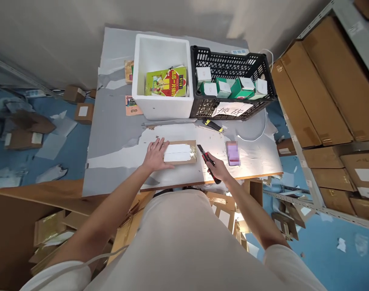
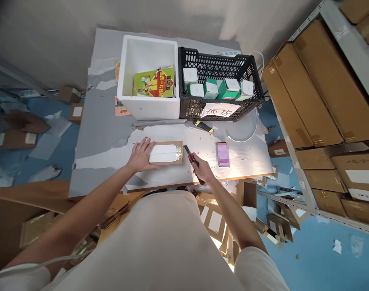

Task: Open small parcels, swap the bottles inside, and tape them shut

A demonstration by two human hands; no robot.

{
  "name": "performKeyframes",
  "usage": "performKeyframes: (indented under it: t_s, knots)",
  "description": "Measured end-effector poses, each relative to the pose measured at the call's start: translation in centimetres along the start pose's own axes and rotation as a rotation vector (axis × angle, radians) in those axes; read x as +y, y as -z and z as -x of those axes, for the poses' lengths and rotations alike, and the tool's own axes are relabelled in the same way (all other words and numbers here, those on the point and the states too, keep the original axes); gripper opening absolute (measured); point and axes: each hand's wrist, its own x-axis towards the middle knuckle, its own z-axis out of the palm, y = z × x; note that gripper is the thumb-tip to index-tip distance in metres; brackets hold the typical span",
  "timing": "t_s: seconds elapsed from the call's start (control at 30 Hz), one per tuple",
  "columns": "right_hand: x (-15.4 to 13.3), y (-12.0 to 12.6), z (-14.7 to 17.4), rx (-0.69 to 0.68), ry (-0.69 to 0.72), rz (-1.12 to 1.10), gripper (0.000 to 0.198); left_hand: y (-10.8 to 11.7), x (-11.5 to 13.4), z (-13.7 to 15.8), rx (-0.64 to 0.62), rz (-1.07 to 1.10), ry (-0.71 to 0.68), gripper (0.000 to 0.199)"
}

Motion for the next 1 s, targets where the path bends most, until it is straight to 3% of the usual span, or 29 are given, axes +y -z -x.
performKeyframes:
  t_s: [0.1,0.73,1.0]
  knots:
    - [0.0,-0.7,-0.4,-0.004,-0.005,-0.02,0.055,-0.5,-0.4,-0.6,-0.043,0.011,0.026,0.119]
    - [-3.1,-1.3,0.1,0.038,-0.051,0.211,0.053,-1.2,-0.4,-0.1,0.075,0.114,0.004,0.119]
    - [-4.3,0.5,-0.3,-0.164,-0.084,0.202,0.056,-1.4,-0.3,-0.2,0.115,0.142,0.037,0.116]
